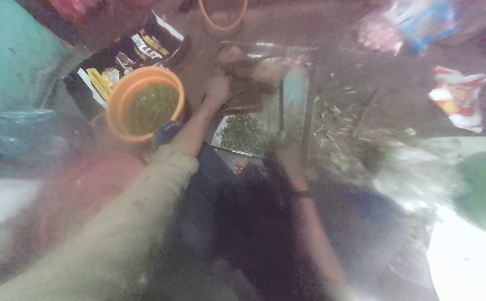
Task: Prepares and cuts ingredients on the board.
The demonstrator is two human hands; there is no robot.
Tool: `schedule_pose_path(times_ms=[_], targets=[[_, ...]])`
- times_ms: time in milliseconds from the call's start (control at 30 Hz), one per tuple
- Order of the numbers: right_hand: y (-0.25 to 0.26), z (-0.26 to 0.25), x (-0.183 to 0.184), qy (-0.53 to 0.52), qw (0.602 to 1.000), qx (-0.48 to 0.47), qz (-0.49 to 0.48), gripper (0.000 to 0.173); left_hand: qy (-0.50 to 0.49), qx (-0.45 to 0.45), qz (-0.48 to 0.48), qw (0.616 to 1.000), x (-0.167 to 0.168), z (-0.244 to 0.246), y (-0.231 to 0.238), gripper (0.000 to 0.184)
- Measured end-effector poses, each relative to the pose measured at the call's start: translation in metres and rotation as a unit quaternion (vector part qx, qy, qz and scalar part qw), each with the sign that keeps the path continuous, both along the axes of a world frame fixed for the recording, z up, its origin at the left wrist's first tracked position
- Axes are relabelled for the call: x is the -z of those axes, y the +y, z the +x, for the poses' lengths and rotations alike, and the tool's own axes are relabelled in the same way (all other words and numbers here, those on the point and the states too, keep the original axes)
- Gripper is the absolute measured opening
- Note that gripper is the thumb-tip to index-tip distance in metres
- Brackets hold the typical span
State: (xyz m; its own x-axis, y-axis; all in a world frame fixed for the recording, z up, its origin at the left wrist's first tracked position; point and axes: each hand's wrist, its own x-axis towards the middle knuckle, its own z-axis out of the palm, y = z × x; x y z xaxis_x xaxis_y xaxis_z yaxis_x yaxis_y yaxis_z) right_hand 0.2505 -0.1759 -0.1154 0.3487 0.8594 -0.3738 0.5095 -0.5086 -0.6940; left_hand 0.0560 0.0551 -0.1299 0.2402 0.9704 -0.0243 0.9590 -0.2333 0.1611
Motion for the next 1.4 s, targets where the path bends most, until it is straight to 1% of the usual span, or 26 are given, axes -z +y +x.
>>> schedule_pose_path(times_ms=[67,167,267,333,400,433,533,567,600,700,833,933,1067,1167,1300,1400], targets=[[-0.002,0.000,0.002,0.002,1.000,-0.002,0.011,0.038,-0.012,-0.013,0.017,1.000,0.004,0.003,0.001,0.044],[-0.004,0.000,0.003,0.001,1.000,-0.006,0.020,0.039,-0.051,-0.055,-0.009,0.997,0.005,0.008,0.005,0.051],[-0.003,0.000,0.004,0.000,1.000,-0.006,0.017,0.041,-0.116,-0.073,-0.015,0.990,0.010,0.007,0.020,0.036],[-0.002,0.000,0.005,0.004,1.000,-0.001,0.015,0.041,-0.181,-0.072,-0.015,0.981,-0.002,0.006,0.019,0.028],[-0.002,-0.001,0.008,0.004,1.000,0.000,0.013,0.042,-0.243,-0.083,-0.033,0.966,-0.014,0.005,0.014,0.027],[-0.002,-0.001,0.008,0.000,1.000,-0.001,0.012,0.042,-0.271,-0.097,-0.060,0.956,-0.018,0.005,0.012,0.027],[0.000,-0.001,0.008,-0.011,1.000,-0.007,0.008,0.042,-0.313,-0.118,-0.135,0.933,-0.019,0.003,0.011,0.026],[0.000,-0.001,0.007,-0.013,1.000,-0.008,0.009,0.042,-0.309,-0.114,-0.148,0.933,-0.015,0.002,0.013,0.026],[0.000,0.000,0.007,-0.013,1.000,-0.008,0.010,0.042,-0.287,-0.100,-0.148,0.941,-0.011,0.001,0.013,0.027],[0.000,0.000,0.006,-0.011,1.000,-0.008,0.010,0.043,-0.158,-0.036,-0.078,0.984,-0.001,0.000,0.017,0.028],[-0.001,0.000,0.007,-0.005,1.000,-0.005,0.008,0.042,-0.070,0.004,-0.037,0.997,0.003,0.001,0.016,0.023],[0.001,0.000,0.008,-0.005,1.000,0.000,0.007,0.043,-0.049,0.003,-0.031,0.998,0.005,0.004,0.015,0.020],[0.001,-0.001,0.008,-0.004,1.000,-0.002,0.007,0.043,-0.025,-0.002,-0.038,0.999,0.004,0.009,0.011,0.022],[0.002,-0.001,0.009,-0.005,1.000,-0.005,0.005,0.043,-0.025,-0.012,-0.027,0.999,0.003,0.009,0.007,0.023],[0.001,-0.002,0.008,-0.005,1.000,-0.004,0.003,0.044,-0.049,-0.041,-0.023,0.998,0.001,0.011,0.006,0.023],[0.000,-0.004,0.003,0.000,1.000,-0.004,0.004,0.043,-0.034,-0.057,-0.022,0.998,-0.001,0.014,0.003,0.025]])
